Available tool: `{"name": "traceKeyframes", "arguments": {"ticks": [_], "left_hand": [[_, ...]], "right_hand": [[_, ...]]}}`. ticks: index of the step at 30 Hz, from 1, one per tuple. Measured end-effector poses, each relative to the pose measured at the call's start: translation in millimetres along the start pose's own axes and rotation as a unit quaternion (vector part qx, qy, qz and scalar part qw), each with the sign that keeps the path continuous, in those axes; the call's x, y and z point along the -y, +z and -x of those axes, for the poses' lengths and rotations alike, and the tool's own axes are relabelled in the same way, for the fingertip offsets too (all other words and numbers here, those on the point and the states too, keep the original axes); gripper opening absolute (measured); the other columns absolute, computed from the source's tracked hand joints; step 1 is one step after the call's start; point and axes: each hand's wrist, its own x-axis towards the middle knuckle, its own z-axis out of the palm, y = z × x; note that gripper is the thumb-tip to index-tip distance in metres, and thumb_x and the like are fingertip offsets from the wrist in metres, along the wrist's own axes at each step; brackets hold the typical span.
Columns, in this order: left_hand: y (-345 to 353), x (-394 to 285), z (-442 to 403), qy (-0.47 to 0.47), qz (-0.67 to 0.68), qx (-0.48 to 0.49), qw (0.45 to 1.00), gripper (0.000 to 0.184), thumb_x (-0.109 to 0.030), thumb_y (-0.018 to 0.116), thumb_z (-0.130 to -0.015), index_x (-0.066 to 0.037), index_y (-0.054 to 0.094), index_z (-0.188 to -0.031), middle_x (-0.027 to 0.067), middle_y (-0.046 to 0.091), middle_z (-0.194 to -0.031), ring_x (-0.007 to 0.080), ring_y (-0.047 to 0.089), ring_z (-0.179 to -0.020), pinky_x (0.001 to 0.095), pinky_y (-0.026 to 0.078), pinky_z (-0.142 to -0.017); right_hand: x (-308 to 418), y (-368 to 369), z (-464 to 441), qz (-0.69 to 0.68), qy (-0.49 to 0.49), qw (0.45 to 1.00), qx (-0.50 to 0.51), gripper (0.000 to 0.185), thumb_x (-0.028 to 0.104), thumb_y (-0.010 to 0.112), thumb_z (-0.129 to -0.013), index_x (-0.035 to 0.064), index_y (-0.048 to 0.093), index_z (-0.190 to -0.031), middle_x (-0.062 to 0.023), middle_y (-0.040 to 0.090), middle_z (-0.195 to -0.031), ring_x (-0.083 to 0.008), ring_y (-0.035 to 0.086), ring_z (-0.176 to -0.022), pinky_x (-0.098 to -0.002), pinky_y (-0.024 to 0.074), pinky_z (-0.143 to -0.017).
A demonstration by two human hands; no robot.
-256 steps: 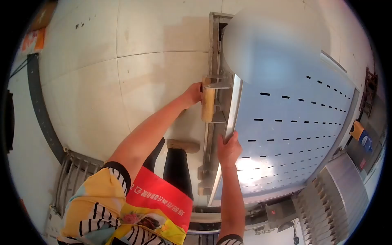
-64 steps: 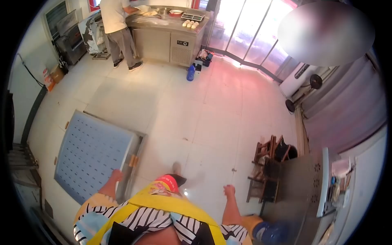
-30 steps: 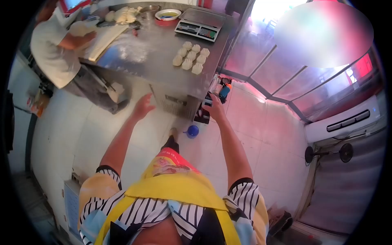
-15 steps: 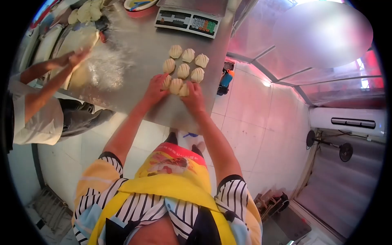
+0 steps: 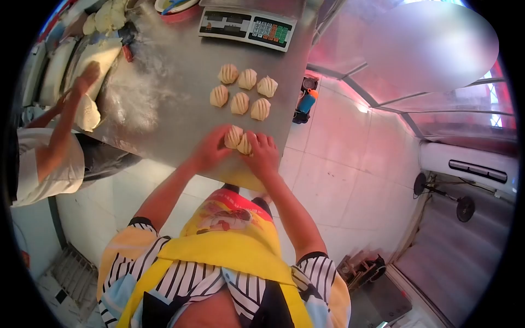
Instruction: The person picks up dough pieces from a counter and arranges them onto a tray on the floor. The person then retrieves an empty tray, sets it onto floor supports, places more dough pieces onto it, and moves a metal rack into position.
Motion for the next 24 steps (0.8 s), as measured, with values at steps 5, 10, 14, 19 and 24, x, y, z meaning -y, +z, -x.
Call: {"name": "traceKeyframes", "arguments": {"ticks": [5,10,14,19,24], "left_hand": [[-70,-1,-64,0.063,-0.212,-0.105,0.969,0.072,-0.019,0.073,-0.069,-0.012,0.041,-0.132,0.0157,0.04,-0.131,0.0347,0.04,-0.118,0.0404,0.038,-0.097],[-48,23,-103,0.141,-0.194,-0.008,0.971,0.08,-0.024,0.077,-0.062,-0.025,0.041,-0.134,0.0103,0.038,-0.13,0.0329,0.039,-0.115,0.0424,0.039,-0.096],[-45,19,-110,0.194,-0.25,0.013,0.949,0.083,-0.027,0.078,-0.059,-0.03,0.041,-0.133,0.0064,0.04,-0.127,0.0311,0.041,-0.111,0.042,0.041,-0.092],[-46,26,-121,0.204,-0.277,0.014,0.939,0.069,-0.03,0.076,-0.06,-0.028,0.051,-0.124,0.0041,0.048,-0.112,0.0292,0.047,-0.101,0.0415,0.042,-0.087],[-83,44,-87,0.188,-0.3,-0.018,0.935,0.059,-0.03,0.077,-0.059,-0.02,0.057,-0.114,0.0044,0.054,-0.104,0.0301,0.049,-0.098,0.0422,0.041,-0.087]], "right_hand": [[-39,-16,-18,-0.231,0.061,0.971,-0.031,0.066,0.006,0.074,-0.063,0.0092,0.047,-0.124,-0.0091,0.049,-0.117,-0.0248,0.053,-0.1,-0.0356,0.0466,-0.084],[-62,-18,-80,-0.223,0.057,0.973,0.035,0.063,0.001,0.072,-0.065,0.0058,0.047,-0.123,-0.0112,0.052,-0.113,-0.023,0.055,-0.097,-0.0304,0.0475,-0.082],[-51,7,-101,-0.238,0.056,0.968,0.048,0.06,0.006,0.071,-0.065,0.0068,0.048,-0.12,-0.0142,0.054,-0.108,-0.0295,0.056,-0.097,-0.0355,0.0469,-0.081],[-23,12,-121,-0.19,0.043,0.977,0.086,0.055,0.012,0.073,-0.064,0.0066,0.05,-0.113,-0.0165,0.056,-0.107,-0.0355,0.056,-0.096,-0.0406,0.0459,-0.081],[17,53,-134,-0.161,-0.029,0.979,0.122,0.054,0.019,0.073,-0.064,0.0102,0.051,-0.113,-0.016,0.059,-0.102,-0.0363,0.057,-0.093,-0.0419,0.0451,-0.08]]}}
